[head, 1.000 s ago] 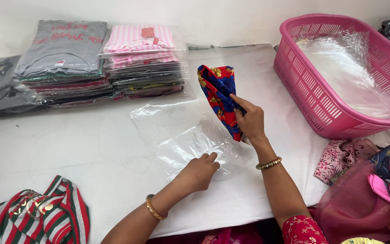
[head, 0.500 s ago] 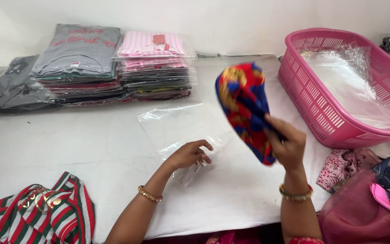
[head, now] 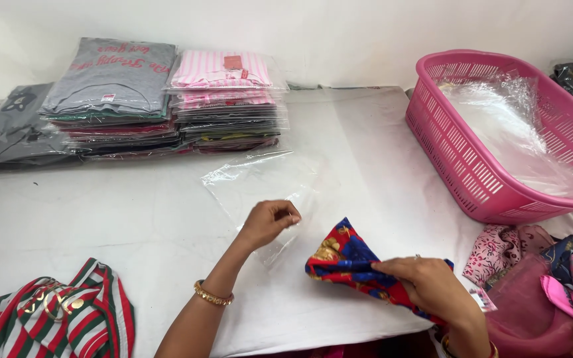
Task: The person folds a floral-patterned cloth and places it into a clear plastic bag, then stacks it with other packaged clothes. They then fold a red, white, and green striped shirt and a yellow and black striped shirt, stacking them on the table.
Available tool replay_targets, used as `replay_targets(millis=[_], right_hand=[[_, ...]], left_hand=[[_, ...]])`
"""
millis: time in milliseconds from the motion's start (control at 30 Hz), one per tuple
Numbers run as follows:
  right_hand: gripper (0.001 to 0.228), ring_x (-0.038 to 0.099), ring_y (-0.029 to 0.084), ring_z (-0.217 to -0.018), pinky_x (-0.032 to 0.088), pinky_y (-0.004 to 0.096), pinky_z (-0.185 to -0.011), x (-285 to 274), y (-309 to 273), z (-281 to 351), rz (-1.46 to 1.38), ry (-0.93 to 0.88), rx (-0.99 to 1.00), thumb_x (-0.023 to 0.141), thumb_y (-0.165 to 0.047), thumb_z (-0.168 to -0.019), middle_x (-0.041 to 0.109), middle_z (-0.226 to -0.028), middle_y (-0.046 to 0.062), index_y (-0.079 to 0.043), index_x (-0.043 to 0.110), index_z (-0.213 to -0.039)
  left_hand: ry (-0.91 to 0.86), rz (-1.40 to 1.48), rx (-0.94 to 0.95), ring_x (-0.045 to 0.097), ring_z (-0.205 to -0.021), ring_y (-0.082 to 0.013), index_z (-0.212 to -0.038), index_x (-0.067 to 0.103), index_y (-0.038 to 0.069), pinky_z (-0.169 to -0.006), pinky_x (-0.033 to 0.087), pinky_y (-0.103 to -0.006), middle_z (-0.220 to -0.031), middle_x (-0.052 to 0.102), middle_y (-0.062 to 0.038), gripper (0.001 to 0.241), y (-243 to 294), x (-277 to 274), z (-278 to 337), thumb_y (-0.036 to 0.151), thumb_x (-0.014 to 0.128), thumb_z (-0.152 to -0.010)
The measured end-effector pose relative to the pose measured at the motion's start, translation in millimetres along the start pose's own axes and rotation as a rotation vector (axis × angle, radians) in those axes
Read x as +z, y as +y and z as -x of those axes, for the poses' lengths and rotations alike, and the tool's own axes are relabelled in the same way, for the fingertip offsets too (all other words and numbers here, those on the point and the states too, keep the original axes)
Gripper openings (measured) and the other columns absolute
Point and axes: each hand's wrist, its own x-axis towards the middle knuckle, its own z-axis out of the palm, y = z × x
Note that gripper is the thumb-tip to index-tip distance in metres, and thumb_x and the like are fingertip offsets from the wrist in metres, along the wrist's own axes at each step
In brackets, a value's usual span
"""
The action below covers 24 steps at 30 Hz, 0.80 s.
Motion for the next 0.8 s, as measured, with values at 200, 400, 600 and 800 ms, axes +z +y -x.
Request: replay_targets(millis=[200,400,600,800], right_hand=[[0.052,0.080,0.024,-0.089,0.061,0.033,-0.078,-22.5,16.7,38.4,-0.245,0.280,-0.188,0.064,0.006,-0.071,0.081,-0.106,0.005,-0.016,0.076,-0.117],[0.047,0.078,0.023,-0.086,0.060,0.030,-0.077,-0.5,14.4,17.2,-0.253,0.496,-0.098,0.062,0.009,-0.075,0.078,-0.107,0.007,-0.013,0.075,-0.115],[0.053,0.076,0.024,-0.091,0.059,0.035,-0.080,11.7,20.2,4.5,-0.004,0.029,0.144,0.066,-0.001,-0.076,0.079,-0.111,-0.001,-0.028,0.078,-0.120],[0.055,0.075,0.025,-0.095,0.058,0.036,-0.082,13.3,22.1,10.1,-0.012,-0.017,0.223,0.065,-0.002,-0.078,0.078,-0.114,-0.003,-0.032,0.077,-0.123]], left_hand=[[-0.260,0.017,0.061,0.070,-0.077,-0.0083,-0.090,0.077,0.006,-0.076,0.058,-0.0268,-0.082,0.077,-0.002,0.010,-40.6,42.4,-11.3,0.016,0.076,-0.091],[-0.402,0.353,-0.088,0.073,-0.081,-0.0168,-0.097,0.064,-0.001,-0.074,0.060,-0.0323,-0.083,0.075,-0.009,0.014,-66.3,80.3,-12.5,0.005,0.075,-0.092],[-0.165,0.459,-0.105,0.059,-0.069,-0.0082,-0.121,0.064,0.005,-0.066,0.054,-0.0257,-0.074,0.060,-0.002,0.030,-47.5,64.4,-9.2,0.001,0.069,-0.092],[-0.226,0.387,-0.018,0.055,-0.069,-0.0073,-0.129,0.059,0.010,-0.068,0.051,-0.0260,-0.076,0.057,0.002,0.037,-19.2,39.2,-3.9,0.000,0.063,-0.093]])
